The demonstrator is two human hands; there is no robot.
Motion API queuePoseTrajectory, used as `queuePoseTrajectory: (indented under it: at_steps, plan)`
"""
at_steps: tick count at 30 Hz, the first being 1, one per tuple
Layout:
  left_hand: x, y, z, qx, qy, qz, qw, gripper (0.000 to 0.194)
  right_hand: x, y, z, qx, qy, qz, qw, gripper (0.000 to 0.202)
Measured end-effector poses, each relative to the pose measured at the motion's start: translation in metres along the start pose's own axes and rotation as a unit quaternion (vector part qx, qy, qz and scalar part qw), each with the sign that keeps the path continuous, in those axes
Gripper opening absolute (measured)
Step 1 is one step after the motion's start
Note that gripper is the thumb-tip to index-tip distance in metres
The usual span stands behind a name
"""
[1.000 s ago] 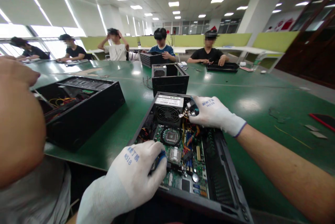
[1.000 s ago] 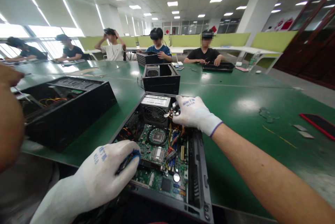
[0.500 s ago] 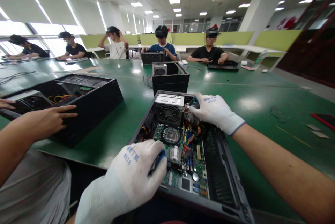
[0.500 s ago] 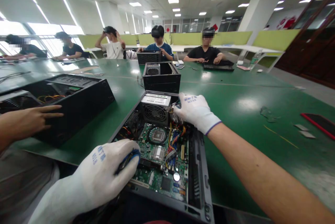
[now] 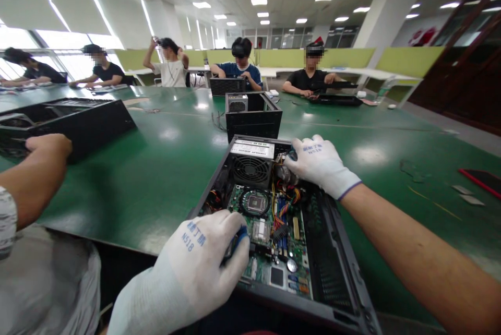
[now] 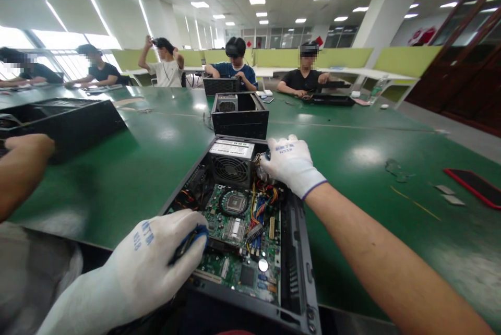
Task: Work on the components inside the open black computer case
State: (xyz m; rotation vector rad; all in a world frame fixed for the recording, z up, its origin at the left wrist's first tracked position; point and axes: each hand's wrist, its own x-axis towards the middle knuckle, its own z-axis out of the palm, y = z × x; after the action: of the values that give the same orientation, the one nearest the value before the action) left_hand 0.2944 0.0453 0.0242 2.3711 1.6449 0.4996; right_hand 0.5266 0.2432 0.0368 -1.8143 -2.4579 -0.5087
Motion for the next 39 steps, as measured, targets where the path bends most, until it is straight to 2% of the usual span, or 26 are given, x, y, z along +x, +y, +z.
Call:
queuePoseTrajectory:
  at_steps: [6, 11, 14, 18, 24, 30, 39]
  plan:
    - [0.0003, -0.0027, 0.0023, 0.001, 0.001, 0.007, 1.000, 0.018, -0.0040, -0.0043, 0.0009, -0.011, 0.012, 0.020, 1.000, 0.055]
    - [0.0015, -0.0017, 0.0005, 0.006, -0.002, 0.008, 1.000, 0.017, -0.0069, -0.0019, 0.0025, -0.013, -0.004, -0.025, 1.000, 0.048]
    - [0.0023, -0.0012, -0.0001, 0.004, 0.009, 0.017, 1.000, 0.017, -0.0092, -0.0014, -0.0002, -0.015, -0.015, -0.038, 0.999, 0.055]
    - [0.0033, -0.0003, -0.0004, -0.008, -0.005, 0.007, 1.000, 0.018, -0.0094, -0.0033, -0.0037, -0.009, -0.017, -0.031, 0.999, 0.075]
    - [0.0024, -0.0003, 0.0006, -0.006, -0.014, -0.007, 1.000, 0.018, -0.0058, -0.0038, 0.0014, -0.017, -0.012, -0.025, 0.999, 0.065]
    - [0.0024, -0.0001, -0.0005, -0.012, -0.023, -0.011, 1.000, 0.018, -0.0055, 0.0007, 0.0040, -0.008, 0.002, -0.045, 0.999, 0.082]
    - [0.0009, -0.0016, 0.0024, -0.002, -0.020, -0.009, 1.000, 0.018, -0.0081, -0.0030, 0.0016, -0.018, -0.006, -0.043, 0.999, 0.077]
